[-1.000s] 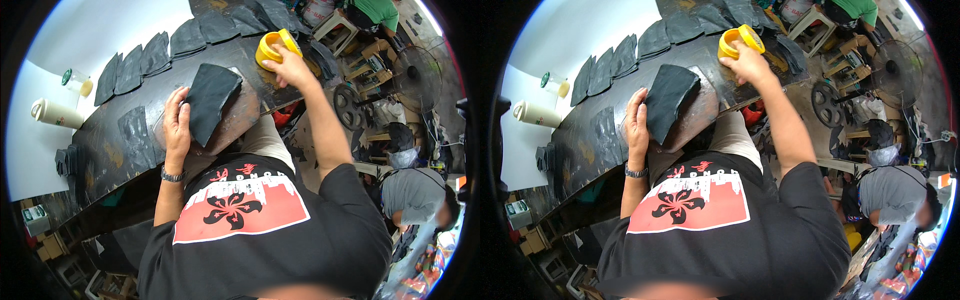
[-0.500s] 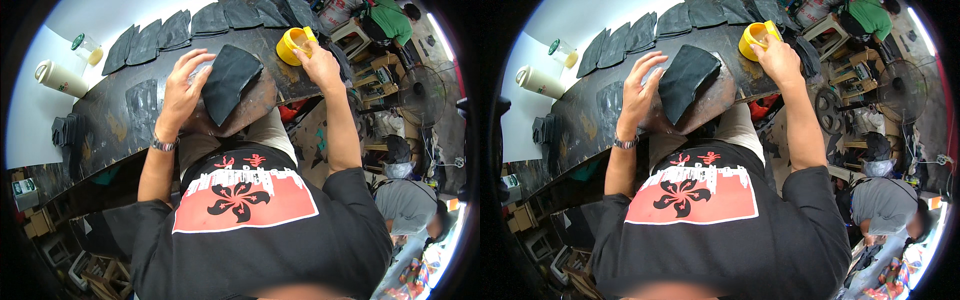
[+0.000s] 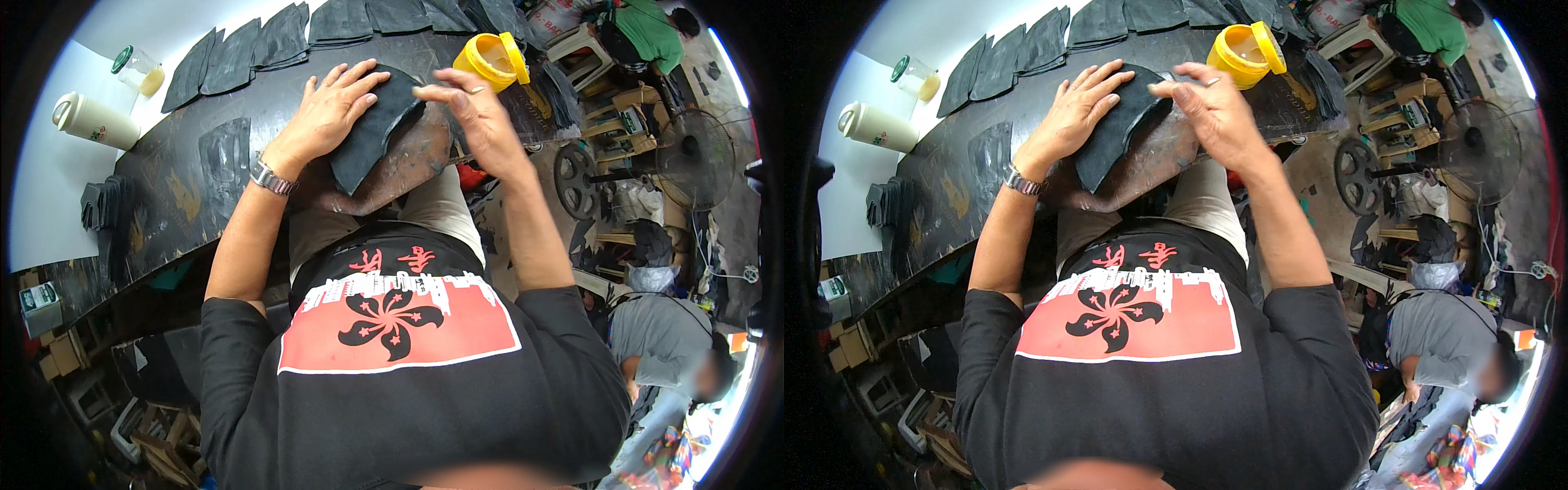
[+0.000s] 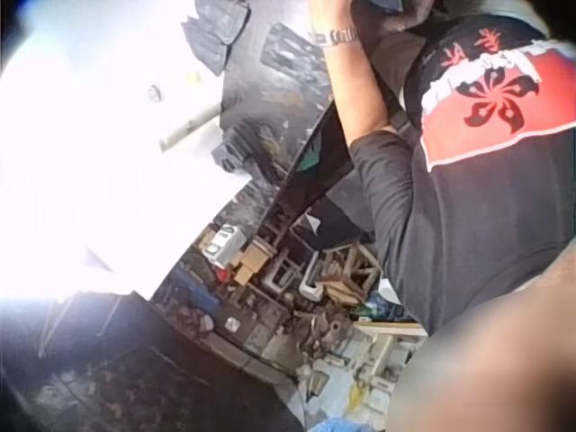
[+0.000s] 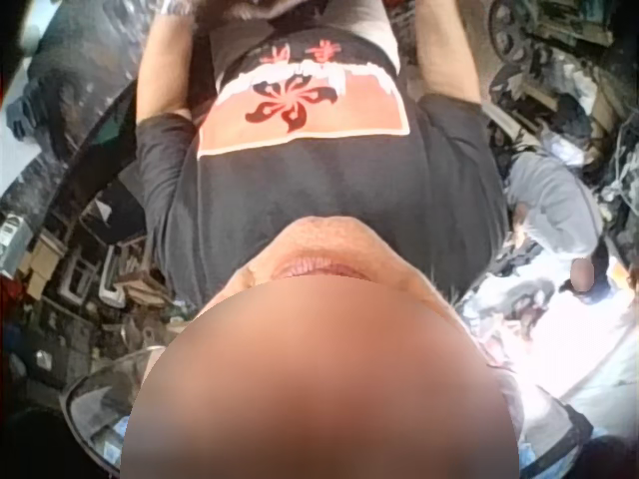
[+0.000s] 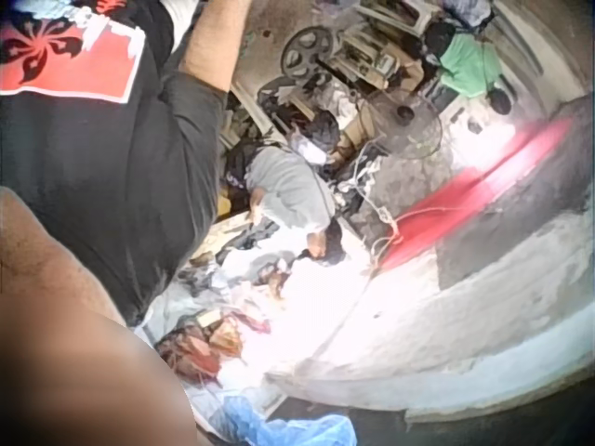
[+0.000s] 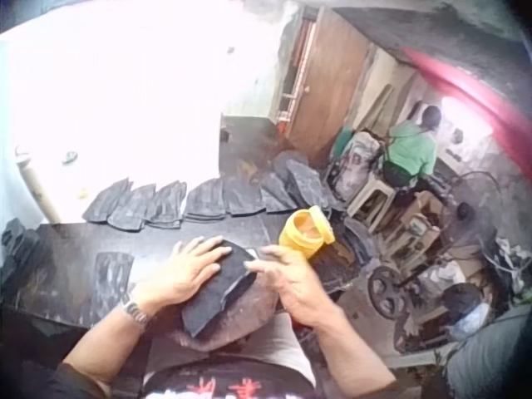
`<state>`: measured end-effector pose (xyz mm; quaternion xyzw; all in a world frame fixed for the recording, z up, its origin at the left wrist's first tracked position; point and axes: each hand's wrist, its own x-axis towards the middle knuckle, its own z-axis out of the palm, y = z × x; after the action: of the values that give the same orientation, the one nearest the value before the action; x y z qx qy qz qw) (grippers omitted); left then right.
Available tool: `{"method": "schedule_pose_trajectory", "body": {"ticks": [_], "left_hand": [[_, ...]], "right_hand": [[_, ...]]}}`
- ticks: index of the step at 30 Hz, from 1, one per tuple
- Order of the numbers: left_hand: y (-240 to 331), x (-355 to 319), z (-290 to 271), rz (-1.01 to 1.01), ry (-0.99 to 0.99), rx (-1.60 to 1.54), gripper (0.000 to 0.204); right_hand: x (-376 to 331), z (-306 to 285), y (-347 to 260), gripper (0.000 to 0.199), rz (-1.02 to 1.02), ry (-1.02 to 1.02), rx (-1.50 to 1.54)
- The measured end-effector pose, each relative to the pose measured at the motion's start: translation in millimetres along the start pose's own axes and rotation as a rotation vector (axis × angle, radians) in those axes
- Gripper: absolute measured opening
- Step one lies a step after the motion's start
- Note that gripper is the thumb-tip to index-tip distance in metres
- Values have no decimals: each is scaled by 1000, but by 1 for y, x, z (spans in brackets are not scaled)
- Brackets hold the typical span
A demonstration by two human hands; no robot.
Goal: The person repeatedly rubs dark flexible sheets on a curved surface using both hands, then stacks them on the table. The person handles the sheets one at a time, pressing and smoothing them before placing them in a growing pile.
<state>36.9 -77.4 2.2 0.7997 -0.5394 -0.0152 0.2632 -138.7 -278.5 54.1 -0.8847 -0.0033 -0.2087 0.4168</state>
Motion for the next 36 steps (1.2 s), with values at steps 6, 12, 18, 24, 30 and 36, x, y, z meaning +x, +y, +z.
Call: {"method": "schedule_pose_trajectory", "body": {"ticks": [6,12,18,24,30,36], "left_hand": [[-2,-1,-4,1,-19,-35,45],[-3,-2,-11,8,-109,-39,48],[-7,-1,-13,36,-97,71,47],[-14,-1,-12,83,-90,-8,47],[-17,-3,-8,89,-94,17,49],[-18,-3,-4,83,-84,72,49]], "right_hand": [[-19,67,28,78,59,-10,-562],[-29,87,16,99,157,118,-595],[-22,67,26,95,118,92,-622],[-12,57,37,79,-2,-44,-664],[-18,51,23,71,-156,-178,-758],[-27,59,2,71,-259,-290,-702]]}}
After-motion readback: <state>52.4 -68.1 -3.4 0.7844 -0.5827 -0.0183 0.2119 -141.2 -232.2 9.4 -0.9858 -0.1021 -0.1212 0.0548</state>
